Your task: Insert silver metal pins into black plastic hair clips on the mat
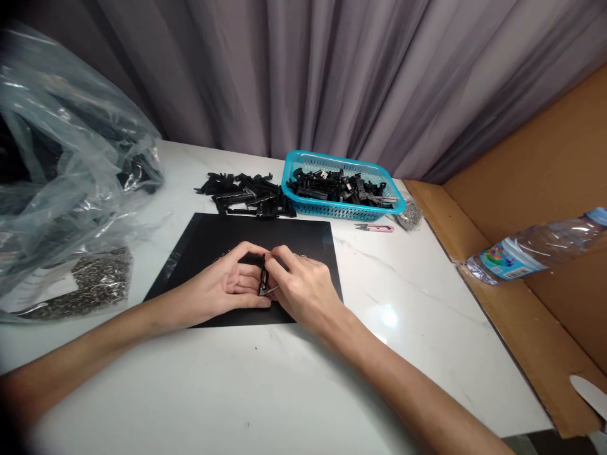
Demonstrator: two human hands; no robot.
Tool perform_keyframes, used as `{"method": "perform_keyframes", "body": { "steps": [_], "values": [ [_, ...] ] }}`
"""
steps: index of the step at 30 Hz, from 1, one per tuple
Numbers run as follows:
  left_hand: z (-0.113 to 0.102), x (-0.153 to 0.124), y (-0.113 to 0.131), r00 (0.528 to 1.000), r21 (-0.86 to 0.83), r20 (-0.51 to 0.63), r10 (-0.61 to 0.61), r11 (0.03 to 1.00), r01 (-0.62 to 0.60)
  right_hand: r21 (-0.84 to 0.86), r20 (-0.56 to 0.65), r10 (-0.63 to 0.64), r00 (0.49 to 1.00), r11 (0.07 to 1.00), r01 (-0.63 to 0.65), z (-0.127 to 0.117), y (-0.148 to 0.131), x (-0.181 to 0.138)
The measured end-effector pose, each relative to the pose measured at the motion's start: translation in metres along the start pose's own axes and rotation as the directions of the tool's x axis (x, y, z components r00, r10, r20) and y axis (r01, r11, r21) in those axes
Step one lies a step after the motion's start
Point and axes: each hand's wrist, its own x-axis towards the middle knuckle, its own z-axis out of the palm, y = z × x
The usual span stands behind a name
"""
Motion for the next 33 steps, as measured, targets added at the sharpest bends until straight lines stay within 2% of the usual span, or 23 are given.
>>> {"method": "perform_keyframes", "body": {
  "steps": [3,5,9,12,15,20,25,33],
  "values": [
    [-0.003,0.001,-0.003,0.999,-0.038,0.027,-0.024,0.999,0.025,0.133,0.056,0.086,0.995,0.987,-0.092,-0.006,0.001,0.004],
    [-0.004,0.001,-0.005,0.999,-0.039,0.024,-0.034,0.999,0.035,0.284,0.102,0.167,0.981,0.940,-0.189,-0.012,0.003,0.006],
    [-0.003,0.000,-0.004,0.998,-0.004,-0.016,-0.058,0.998,0.057,0.543,0.193,0.299,0.934,0.761,-0.356,-0.021,0.011,0.011],
    [-0.002,-0.001,-0.003,0.998,0.018,-0.017,-0.058,0.998,0.058,0.647,0.303,0.389,0.870,0.586,-0.488,-0.023,0.016,0.016],
    [-0.003,-0.001,-0.002,0.999,0.030,-0.004,-0.051,0.998,0.051,0.678,0.391,0.430,0.814,0.463,-0.571,-0.020,0.018,0.019],
    [-0.005,-0.001,0.000,0.998,0.044,0.024,-0.051,0.998,0.050,0.718,0.402,0.459,0.792,0.378,-0.584,-0.014,0.022,0.024],
    [-0.005,-0.002,0.002,0.997,0.035,0.052,-0.057,0.998,0.055,0.706,0.441,0.461,0.770,0.352,-0.615,-0.017,0.025,0.030],
    [-0.003,0.000,0.002,0.996,0.070,0.054,-0.074,0.995,0.070,0.649,0.544,0.472,0.694,0.286,-0.704,-0.028,0.022,0.037]
  ]
}}
